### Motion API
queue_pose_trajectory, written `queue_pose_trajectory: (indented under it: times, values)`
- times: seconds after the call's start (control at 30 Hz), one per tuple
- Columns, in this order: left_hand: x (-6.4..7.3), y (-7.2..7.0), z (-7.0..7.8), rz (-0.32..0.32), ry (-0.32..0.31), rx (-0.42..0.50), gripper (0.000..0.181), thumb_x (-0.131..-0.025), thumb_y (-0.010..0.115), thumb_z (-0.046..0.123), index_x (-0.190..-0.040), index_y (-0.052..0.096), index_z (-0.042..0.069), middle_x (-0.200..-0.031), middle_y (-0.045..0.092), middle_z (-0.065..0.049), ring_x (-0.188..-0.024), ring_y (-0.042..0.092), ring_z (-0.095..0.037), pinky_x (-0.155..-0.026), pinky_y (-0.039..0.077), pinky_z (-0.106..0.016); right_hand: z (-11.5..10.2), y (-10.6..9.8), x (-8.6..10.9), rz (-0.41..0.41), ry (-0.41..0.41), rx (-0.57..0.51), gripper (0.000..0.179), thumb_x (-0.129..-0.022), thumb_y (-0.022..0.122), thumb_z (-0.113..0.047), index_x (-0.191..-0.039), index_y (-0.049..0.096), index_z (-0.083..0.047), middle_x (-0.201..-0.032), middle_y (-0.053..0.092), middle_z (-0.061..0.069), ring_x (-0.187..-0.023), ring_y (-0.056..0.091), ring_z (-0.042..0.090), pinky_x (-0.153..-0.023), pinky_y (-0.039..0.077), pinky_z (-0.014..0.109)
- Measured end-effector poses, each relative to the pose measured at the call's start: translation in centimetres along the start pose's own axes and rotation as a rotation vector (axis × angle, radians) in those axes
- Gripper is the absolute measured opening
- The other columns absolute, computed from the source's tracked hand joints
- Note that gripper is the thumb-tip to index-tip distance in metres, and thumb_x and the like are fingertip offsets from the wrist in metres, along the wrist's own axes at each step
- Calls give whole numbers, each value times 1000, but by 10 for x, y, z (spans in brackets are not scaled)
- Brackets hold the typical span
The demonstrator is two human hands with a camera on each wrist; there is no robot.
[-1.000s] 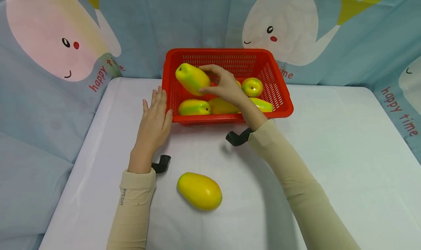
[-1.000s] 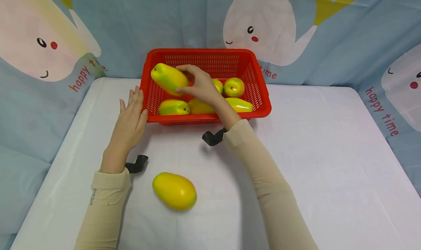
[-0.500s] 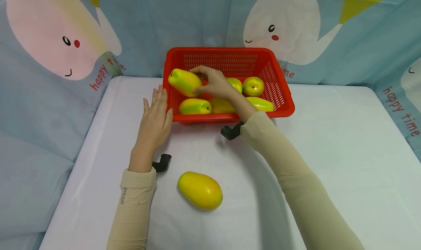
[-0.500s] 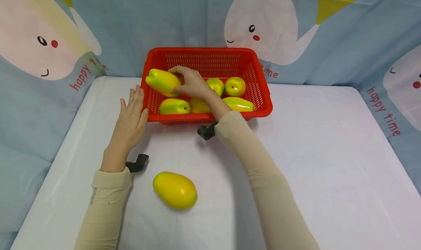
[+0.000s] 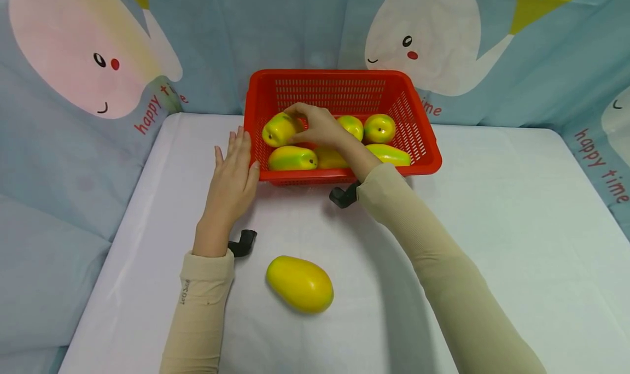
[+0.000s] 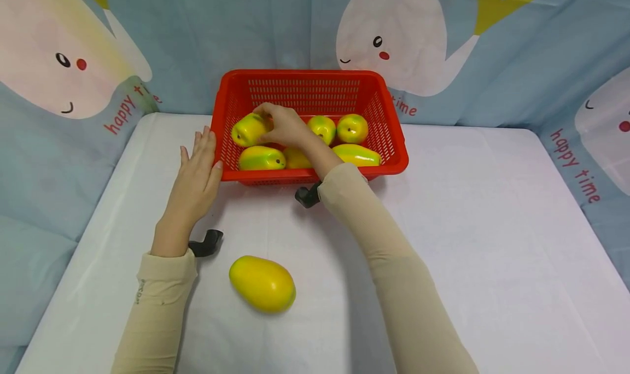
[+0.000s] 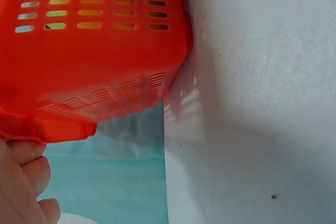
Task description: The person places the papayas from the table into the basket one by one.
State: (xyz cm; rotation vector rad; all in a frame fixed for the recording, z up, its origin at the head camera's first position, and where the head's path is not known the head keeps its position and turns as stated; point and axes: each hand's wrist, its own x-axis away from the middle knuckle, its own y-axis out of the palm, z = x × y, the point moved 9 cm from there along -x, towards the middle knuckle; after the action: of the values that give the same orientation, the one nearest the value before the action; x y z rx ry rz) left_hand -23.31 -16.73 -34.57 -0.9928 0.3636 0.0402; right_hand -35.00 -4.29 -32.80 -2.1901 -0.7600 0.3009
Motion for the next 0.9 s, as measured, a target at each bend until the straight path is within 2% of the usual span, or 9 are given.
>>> queue_pose_trajectory:
  times: [0.23,0.5,0.63,0.9]
  values:
    - [0,0,-1,-8,-10,-13,58,-100,34,25,-149,17,-1,-157,11,-12,-144,3,-22,-113,-4,-49,2,0,1,-3,-3,-28,54,-83,73,-19,-132,53,-9,-134,54,5,-124,47,18,-103,37,31]
    - [0,1,-1,-12,-15,-18,59,-100,35,26,-149,17,-1,-157,11,-11,-144,3,-22,-113,-4,-48,5,-4,3,29,-2,-119,50,-83,73,-18,-129,55,-8,-131,56,5,-123,49,18,-102,39,35]
    - [1,2,-1,-12,-18,-20,59,-100,35,26,-149,17,-1,-157,11,-11,-144,3,-22,-113,-4,-49,1,-6,7,42,-27,-156,49,-83,73,-15,-128,56,-6,-129,57,7,-121,51,19,-101,40,37]
    - [0,1,-1,-9,-7,-18,59,-100,34,26,-149,16,-1,-157,10,-11,-144,2,-22,-113,-4,-48,-12,-10,25,57,-106,-188,50,-83,73,-17,-129,56,-6,-130,56,5,-120,51,15,-99,42,30]
